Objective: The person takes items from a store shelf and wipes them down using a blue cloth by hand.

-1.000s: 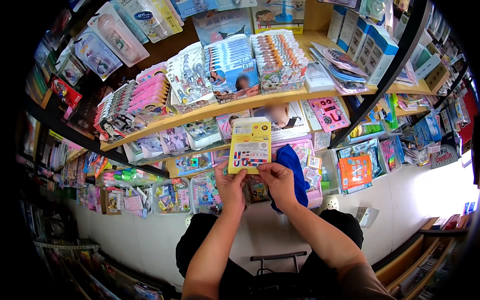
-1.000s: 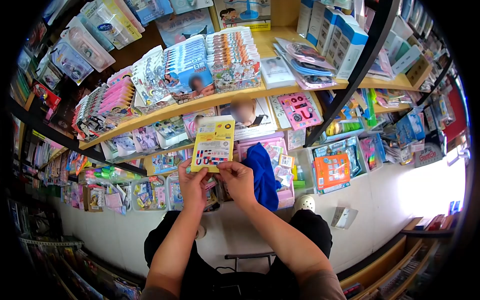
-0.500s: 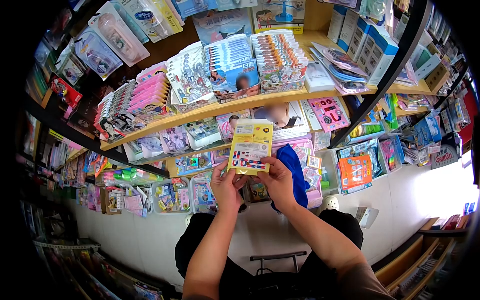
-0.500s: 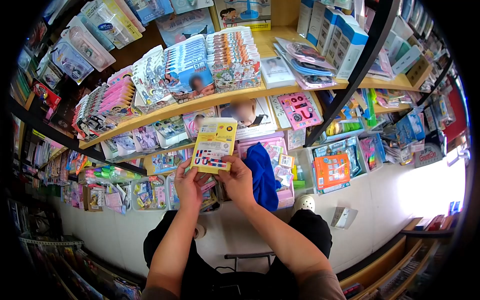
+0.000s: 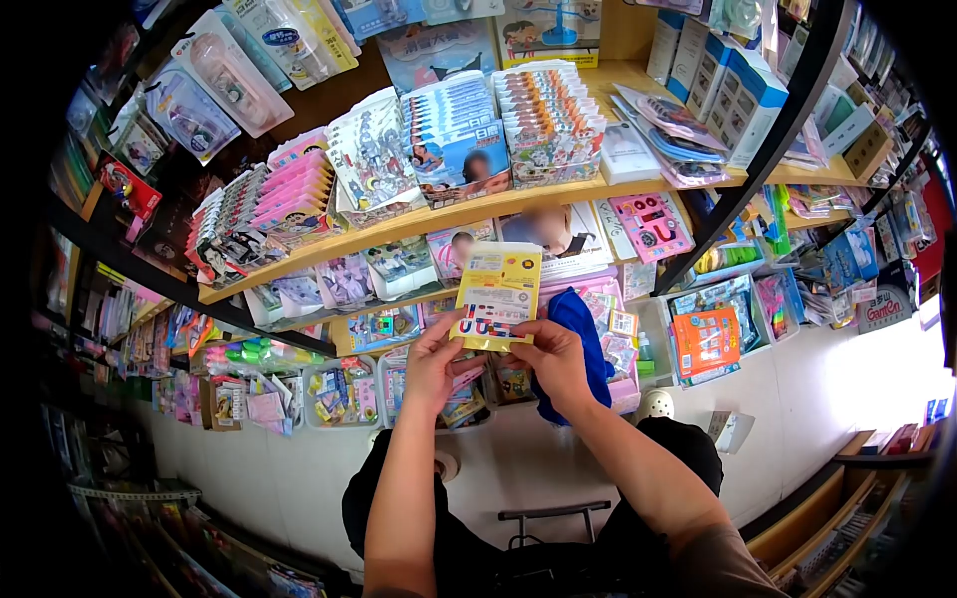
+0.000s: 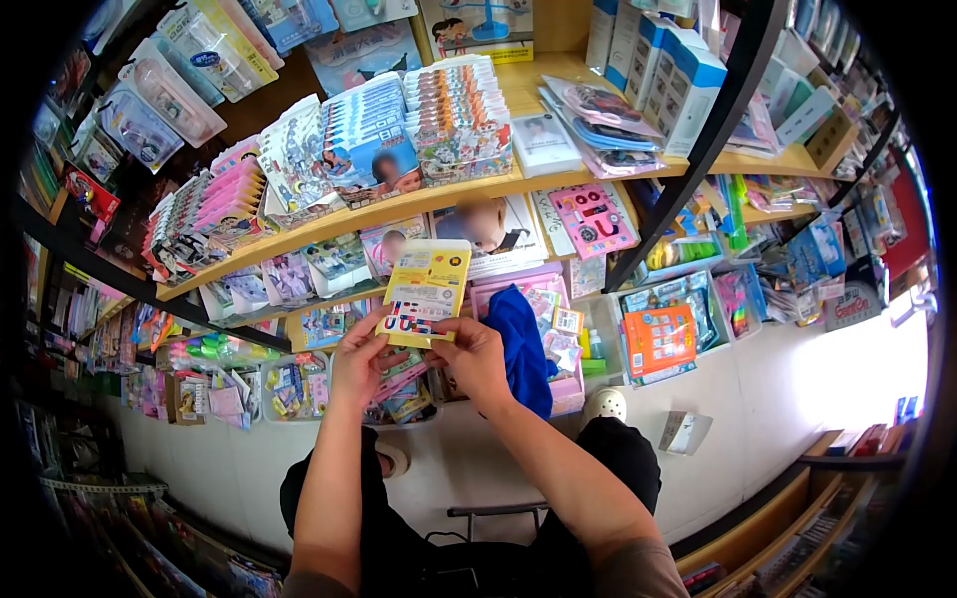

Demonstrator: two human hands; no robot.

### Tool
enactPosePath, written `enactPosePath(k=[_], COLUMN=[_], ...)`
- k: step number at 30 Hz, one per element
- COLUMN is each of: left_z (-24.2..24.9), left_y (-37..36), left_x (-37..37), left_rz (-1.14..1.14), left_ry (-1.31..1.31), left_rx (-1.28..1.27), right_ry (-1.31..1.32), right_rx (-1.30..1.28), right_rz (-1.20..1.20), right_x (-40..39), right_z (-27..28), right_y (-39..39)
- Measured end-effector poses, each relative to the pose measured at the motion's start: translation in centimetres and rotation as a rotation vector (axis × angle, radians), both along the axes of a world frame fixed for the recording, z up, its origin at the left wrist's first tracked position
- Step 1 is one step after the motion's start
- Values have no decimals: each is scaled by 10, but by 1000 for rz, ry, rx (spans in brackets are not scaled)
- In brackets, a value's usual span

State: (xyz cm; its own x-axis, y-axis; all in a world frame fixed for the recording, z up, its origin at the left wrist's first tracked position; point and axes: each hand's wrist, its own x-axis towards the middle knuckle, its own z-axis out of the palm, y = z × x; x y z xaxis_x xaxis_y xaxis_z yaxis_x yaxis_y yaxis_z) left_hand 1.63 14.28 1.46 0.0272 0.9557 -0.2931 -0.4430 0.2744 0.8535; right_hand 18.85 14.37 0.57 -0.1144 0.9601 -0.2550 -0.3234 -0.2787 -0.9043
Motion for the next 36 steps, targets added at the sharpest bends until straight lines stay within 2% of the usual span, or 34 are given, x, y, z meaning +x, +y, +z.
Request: enactPosePath(k=[2, 8, 17, 29, 36], left_z=[-4, 5, 3, 6, 3], left_y=[1, 2, -1, -2, -2], left_x=[-5, -1, 20, 24, 24], left_rz=[-52, -12, 134, 74, -82], left_ry=[-11, -171, -100, -60, 157], left_rx=[2, -34, -59, -63, 217], right_ry=[-9, -20, -112, -234, -137], right_rx=[1, 78, 242, 250, 185], right_rz=[18, 96, 141, 34, -16], right_x=[3, 17, 26, 27, 29], right_z=[2, 0, -2, -1, 3], right_y=[1, 8, 11, 9, 14])
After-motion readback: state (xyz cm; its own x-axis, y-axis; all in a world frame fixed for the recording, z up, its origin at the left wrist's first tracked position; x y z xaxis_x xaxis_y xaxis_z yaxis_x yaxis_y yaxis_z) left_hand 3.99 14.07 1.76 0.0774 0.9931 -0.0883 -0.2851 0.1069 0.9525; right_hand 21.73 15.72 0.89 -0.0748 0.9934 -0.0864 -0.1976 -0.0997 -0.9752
